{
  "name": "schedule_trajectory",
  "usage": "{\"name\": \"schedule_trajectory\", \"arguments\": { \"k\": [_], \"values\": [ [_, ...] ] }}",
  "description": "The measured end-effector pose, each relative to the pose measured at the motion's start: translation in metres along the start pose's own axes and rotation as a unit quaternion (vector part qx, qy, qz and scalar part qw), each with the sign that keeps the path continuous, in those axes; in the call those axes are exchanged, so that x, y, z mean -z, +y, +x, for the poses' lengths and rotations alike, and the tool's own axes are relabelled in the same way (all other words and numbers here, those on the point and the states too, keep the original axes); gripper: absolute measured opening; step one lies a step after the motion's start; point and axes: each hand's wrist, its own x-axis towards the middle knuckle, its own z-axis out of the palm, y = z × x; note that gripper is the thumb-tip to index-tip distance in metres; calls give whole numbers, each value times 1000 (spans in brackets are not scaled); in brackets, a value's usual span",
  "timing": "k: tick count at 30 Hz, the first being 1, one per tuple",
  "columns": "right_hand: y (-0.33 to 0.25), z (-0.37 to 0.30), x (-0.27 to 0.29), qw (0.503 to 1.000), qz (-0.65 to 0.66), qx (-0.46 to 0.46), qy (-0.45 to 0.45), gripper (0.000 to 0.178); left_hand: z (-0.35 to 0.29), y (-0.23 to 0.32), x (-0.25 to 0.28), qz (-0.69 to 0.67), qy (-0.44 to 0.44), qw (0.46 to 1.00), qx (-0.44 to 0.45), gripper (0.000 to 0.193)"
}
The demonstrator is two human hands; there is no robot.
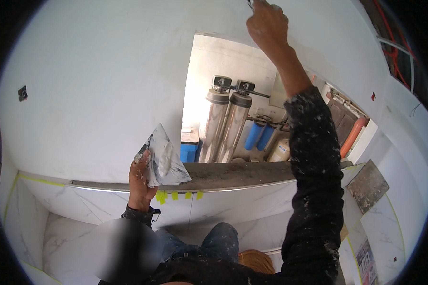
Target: The person applies plaster to a wall using a trowel and hawk, smoothing the surface in repeated strokes. The person works on the wall above a counter, occasionally repositioning to reach different areas.
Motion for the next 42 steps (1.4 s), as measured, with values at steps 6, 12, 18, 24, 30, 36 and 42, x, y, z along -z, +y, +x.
{"name": "schedule_trajectory", "arguments": {
  "k": [6, 12, 18, 24, 30, 36, 42],
  "values": [
    [-9, -45, 24, 989, -65, 87, -99, 55, 4, -5, 2, -17, -1, 1000, -10, 29],
    [78, -22, 46, 966, 4, -131, -225, 49, 1, 1, 0, -7, 7, 1000, 16, 29],
    [-27, 21, -16, 959, -27, -130, -249, 43, 4, 3, 7, -30, -39, 998, 36, 30],
    [-4, -30, 71, 977, 32, 89, -191, 47, 0, 2, -1, -28, 7, 998, 51, 32],
    [-53, -73, 88, 495, 630, -596, -50, 25, -4, 3, -4, 7, 23, 999, 36, 31],
    [-66, -75, 10, 30, 820, -571, 11, 25, -8, 3, -5, 5, 56, 998, 17, 36],
    [-63, -62, -32, -133, 829, -536, 85, 41, -11, 1, -9, -6, 85, 996, 6, 39]
  ]
}}
